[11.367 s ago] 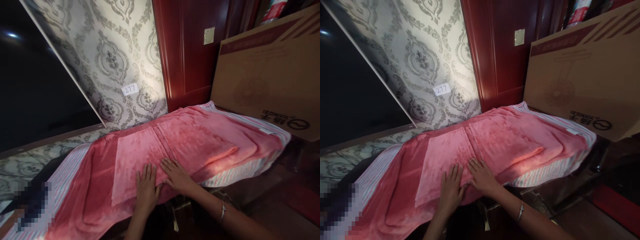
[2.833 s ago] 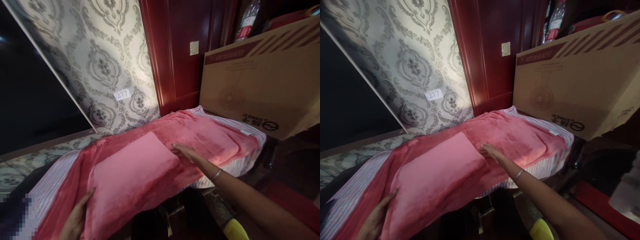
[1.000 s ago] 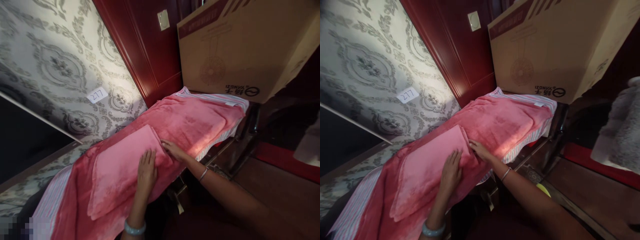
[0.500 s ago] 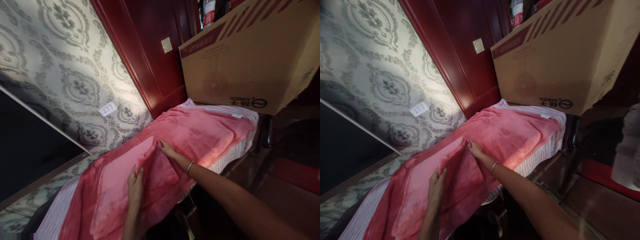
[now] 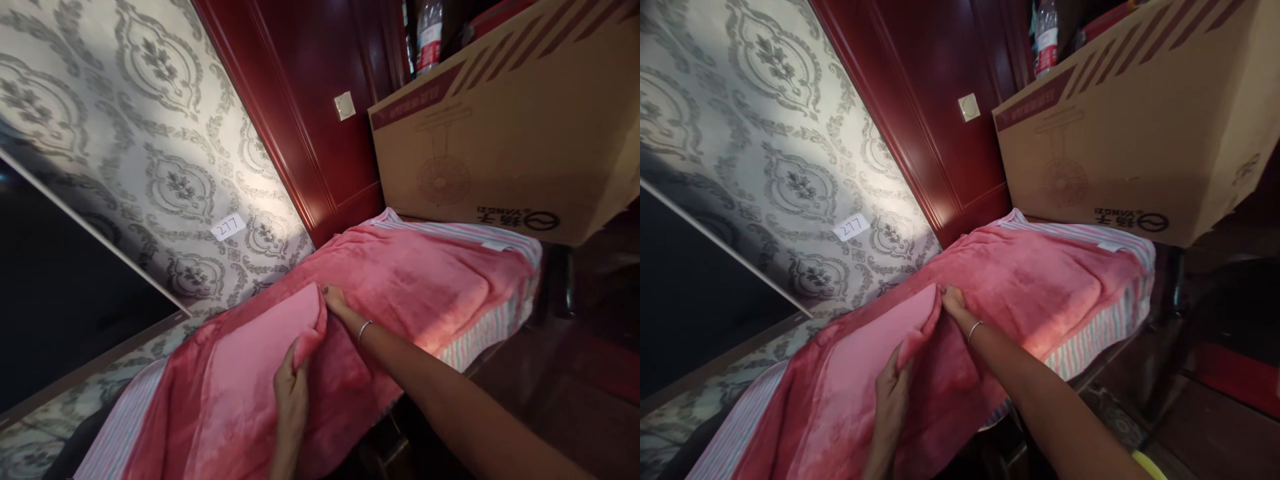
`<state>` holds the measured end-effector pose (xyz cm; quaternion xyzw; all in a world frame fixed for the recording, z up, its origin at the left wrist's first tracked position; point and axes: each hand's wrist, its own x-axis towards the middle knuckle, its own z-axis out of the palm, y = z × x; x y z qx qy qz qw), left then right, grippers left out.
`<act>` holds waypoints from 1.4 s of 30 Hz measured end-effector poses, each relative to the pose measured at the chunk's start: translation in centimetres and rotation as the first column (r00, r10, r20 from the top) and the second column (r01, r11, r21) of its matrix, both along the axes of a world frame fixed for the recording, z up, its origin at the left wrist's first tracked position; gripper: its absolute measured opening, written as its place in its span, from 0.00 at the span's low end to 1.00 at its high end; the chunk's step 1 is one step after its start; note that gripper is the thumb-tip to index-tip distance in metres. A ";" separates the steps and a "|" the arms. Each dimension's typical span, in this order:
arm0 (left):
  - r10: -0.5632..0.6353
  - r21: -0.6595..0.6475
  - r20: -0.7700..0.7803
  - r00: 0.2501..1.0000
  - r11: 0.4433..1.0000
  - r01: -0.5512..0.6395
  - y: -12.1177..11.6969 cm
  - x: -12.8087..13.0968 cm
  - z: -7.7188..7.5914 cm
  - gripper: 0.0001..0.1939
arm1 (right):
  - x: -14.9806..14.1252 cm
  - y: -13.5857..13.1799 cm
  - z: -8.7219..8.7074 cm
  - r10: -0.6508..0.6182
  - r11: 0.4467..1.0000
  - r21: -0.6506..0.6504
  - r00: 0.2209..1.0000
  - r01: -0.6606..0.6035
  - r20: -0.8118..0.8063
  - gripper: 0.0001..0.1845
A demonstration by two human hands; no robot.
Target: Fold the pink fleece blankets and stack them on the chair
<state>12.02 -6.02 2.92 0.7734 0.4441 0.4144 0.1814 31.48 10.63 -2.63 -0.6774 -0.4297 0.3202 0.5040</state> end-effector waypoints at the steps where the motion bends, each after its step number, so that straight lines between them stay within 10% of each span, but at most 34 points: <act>1: -0.001 0.029 -0.031 1.000 1.000 0.002 0.1 -0.1 -0.5 0.25 | 0.0 0.2 0.1 0.000 1.000 -0.004 1.000 0.000 0.007 0.15; 9: -0.020 0.157 -0.223 0.975 0.986 0.056 0.0 0.5 -5.9 0.27 | 0.4 1.1 -0.3 0.012 0.999 -0.035 0.999 -0.011 0.036 0.14; 14: 0.050 0.301 -0.607 0.793 0.938 0.171 -0.8 0.9 -7.9 0.38 | 1.4 1.1 -0.6 0.058 0.998 0.002 0.998 -0.058 0.008 0.14; 24: -0.025 0.226 -0.631 0.776 0.950 0.214 -2.5 1.6 -6.1 0.36 | 3.1 -6.0 1.4 0.103 0.976 0.188 0.994 -0.109 0.043 0.24; 28: -0.097 0.176 -0.595 0.798 0.953 0.247 -3.4 -0.6 -3.4 0.29 | 1.8 -12.3 2.0 0.274 0.849 0.388 0.926 -0.360 0.260 0.28; 34: 0.371 0.260 -0.551 0.748 0.927 -0.268 -3.3 -8.4 -3.7 0.26 | 0.2 -17.4 -2.7 0.382 0.744 0.218 0.670 -0.631 0.637 0.29; 42: 0.359 0.230 -0.497 0.790 0.932 -0.279 -6.0 -14.3 -7.1 0.22 | 0.8 -18.6 -7.5 0.371 0.781 0.220 0.717 -0.585 0.591 0.31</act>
